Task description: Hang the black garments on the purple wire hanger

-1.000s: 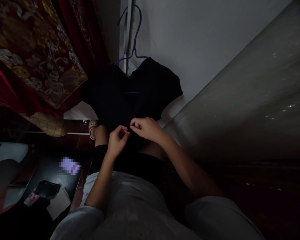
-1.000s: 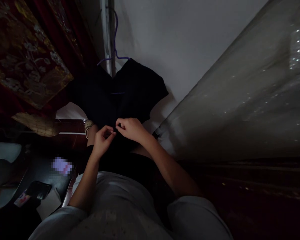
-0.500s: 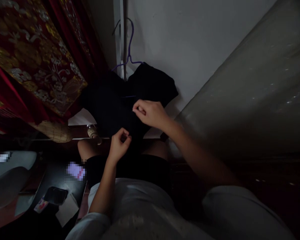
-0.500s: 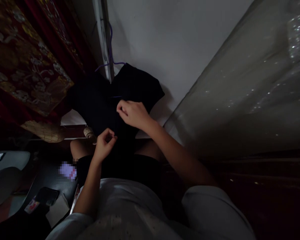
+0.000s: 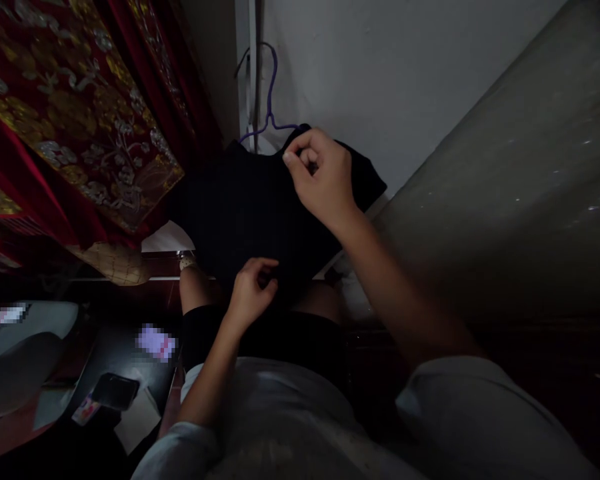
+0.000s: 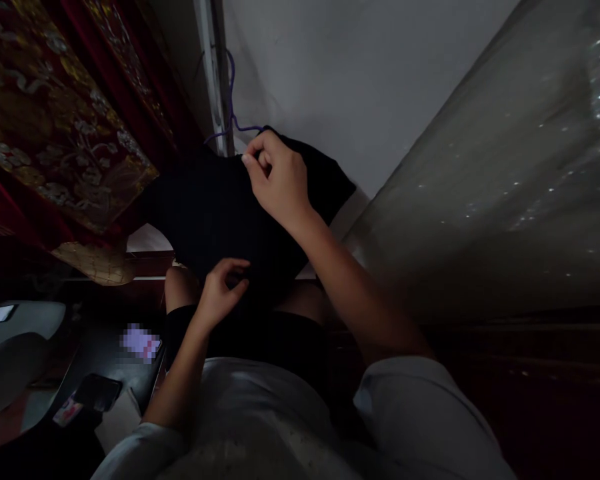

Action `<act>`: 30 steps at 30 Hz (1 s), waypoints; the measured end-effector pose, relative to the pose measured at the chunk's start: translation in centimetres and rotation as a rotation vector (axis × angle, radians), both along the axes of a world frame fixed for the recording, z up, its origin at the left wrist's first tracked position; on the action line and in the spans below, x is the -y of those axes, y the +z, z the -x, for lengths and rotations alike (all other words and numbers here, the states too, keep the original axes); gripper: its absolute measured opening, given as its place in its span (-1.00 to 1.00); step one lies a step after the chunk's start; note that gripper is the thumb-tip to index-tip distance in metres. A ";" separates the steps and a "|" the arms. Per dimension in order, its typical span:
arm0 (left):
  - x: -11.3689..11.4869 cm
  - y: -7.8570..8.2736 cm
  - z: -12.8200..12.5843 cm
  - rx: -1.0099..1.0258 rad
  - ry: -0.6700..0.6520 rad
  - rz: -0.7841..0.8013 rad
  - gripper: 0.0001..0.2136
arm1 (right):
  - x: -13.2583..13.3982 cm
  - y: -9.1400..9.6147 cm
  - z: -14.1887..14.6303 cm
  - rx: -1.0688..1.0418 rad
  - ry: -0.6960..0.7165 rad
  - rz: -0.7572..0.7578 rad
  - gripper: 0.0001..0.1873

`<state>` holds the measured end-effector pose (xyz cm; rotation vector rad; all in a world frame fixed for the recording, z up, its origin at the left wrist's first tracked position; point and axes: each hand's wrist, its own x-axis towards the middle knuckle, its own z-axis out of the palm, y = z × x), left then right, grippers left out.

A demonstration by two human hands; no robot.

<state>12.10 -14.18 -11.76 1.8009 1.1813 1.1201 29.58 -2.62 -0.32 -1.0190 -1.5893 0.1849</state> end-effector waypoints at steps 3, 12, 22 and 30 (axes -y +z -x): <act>-2.5 4.4 0.3 0.055 -0.002 -0.215 -0.57 | 0.4 0.2 -0.5 -0.094 0.048 0.060 -0.81; -13.2 12.0 -1.7 -0.131 0.039 -0.581 -0.85 | 0.4 0.0 0.2 -0.391 0.214 0.291 -0.80; -12.7 12.5 -1.3 -0.042 0.160 -0.681 -0.86 | 0.2 -1.4 2.6 -0.747 0.345 0.509 -0.61; -11.2 11.9 -0.4 0.112 0.351 -0.856 -0.61 | -1.0 -4.6 5.0 -0.847 0.293 0.681 -0.64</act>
